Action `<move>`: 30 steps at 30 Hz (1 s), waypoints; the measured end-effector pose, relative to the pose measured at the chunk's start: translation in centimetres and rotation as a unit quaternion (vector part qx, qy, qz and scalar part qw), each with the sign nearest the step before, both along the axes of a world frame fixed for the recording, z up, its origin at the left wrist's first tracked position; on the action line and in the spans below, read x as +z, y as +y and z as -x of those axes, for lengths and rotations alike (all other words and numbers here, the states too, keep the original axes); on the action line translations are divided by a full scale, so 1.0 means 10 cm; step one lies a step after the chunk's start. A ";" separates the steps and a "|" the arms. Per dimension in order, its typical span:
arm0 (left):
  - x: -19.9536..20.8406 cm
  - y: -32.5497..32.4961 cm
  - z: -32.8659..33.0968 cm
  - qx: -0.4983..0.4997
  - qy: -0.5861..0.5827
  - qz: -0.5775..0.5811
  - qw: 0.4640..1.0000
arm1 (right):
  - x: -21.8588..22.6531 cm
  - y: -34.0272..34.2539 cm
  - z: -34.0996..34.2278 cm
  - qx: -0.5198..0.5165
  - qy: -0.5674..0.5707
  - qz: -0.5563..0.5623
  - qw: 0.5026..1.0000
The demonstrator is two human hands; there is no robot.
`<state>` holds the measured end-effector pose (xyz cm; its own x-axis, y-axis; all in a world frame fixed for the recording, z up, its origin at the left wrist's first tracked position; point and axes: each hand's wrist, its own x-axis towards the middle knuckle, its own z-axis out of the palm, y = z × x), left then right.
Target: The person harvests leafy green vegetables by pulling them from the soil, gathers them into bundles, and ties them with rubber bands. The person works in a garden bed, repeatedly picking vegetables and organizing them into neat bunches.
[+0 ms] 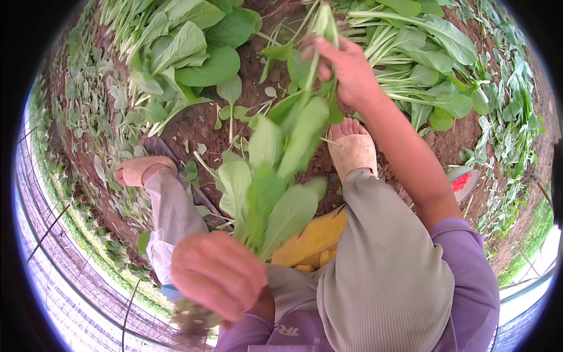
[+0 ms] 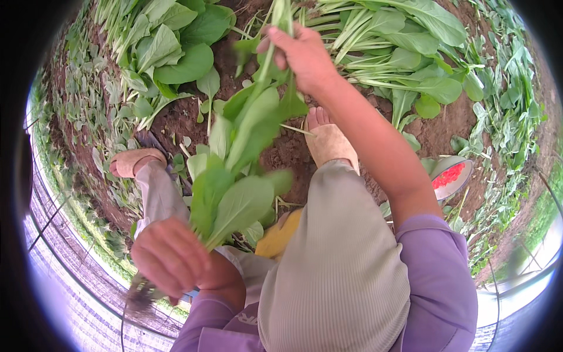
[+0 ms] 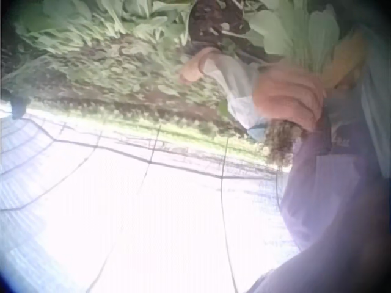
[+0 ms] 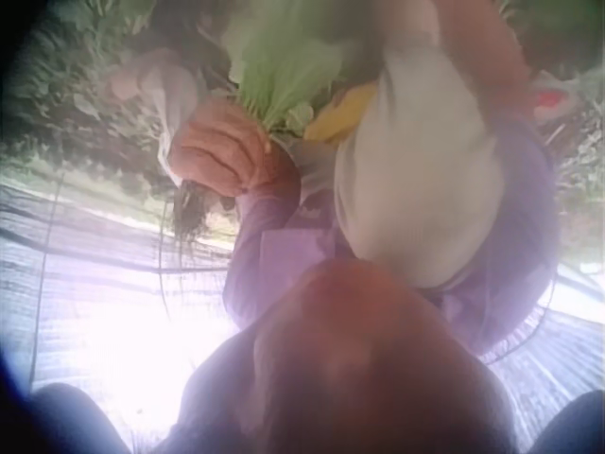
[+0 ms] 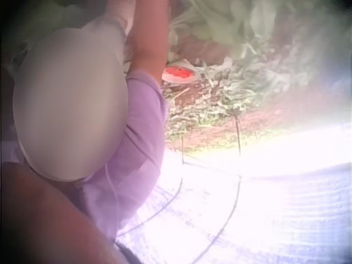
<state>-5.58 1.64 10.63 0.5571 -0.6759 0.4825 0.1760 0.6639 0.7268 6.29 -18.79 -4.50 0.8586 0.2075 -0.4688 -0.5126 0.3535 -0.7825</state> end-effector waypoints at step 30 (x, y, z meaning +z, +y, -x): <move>-1.10 -0.24 -0.48 0.317 0.322 -0.189 0.872 | 0.58 -0.59 0.25 0.447 0.051 -0.027 0.893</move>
